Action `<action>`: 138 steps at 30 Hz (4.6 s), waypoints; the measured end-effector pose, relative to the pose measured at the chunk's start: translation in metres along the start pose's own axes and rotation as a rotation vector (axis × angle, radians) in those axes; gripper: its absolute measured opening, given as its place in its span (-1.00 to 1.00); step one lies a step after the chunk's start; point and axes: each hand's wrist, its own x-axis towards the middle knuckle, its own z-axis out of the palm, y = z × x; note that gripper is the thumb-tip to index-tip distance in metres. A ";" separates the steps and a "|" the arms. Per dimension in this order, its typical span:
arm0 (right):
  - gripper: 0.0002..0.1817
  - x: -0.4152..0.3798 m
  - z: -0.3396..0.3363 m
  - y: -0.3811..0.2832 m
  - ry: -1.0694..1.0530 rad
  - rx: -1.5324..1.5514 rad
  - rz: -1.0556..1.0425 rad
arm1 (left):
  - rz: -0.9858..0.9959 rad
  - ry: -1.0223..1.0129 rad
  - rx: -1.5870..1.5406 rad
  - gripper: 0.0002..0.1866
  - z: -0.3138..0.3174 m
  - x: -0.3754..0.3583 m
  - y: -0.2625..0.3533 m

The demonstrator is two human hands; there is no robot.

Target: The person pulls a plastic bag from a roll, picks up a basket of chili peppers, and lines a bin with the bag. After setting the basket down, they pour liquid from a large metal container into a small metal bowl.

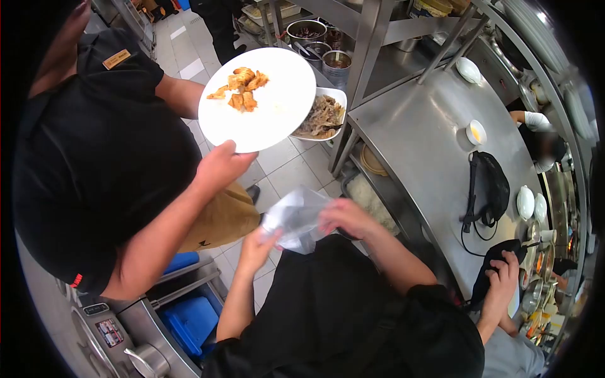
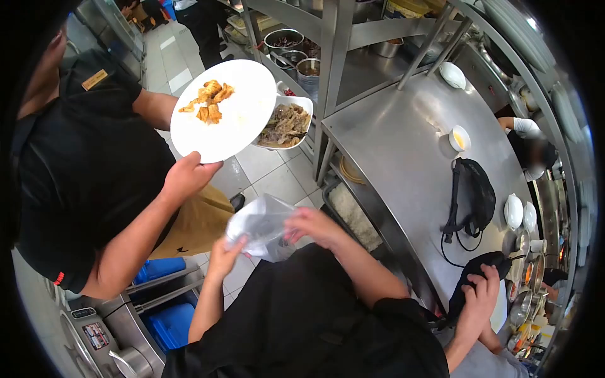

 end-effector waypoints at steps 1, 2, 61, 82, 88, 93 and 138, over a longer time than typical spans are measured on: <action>-0.76 -0.002 -0.009 0.001 0.130 0.127 -0.020 | 0.001 0.000 -0.003 -0.77 -0.007 0.004 -0.003; -0.76 -0.003 -0.013 0.002 0.129 0.125 -0.016 | 0.023 0.029 -0.019 -0.77 -0.016 0.008 -0.010; -0.03 0.233 0.387 0.070 -0.018 -1.030 -0.281 | 0.291 0.929 -0.386 -0.53 -0.561 -0.070 -0.126; -0.67 0.358 0.382 0.051 0.613 0.474 -0.305 | 0.023 0.783 0.431 -0.55 -0.792 0.019 -0.010; -0.58 0.362 0.458 0.016 0.486 0.292 -0.118 | 0.489 0.612 0.689 -0.29 -0.745 -0.016 0.106; -0.61 0.366 0.490 0.021 0.316 0.073 0.042 | 0.699 -0.086 0.732 -0.17 -0.664 0.078 0.061; -0.70 0.371 0.312 0.163 0.412 -0.417 0.180 | -0.011 -0.117 0.058 -0.63 -0.543 0.173 -0.047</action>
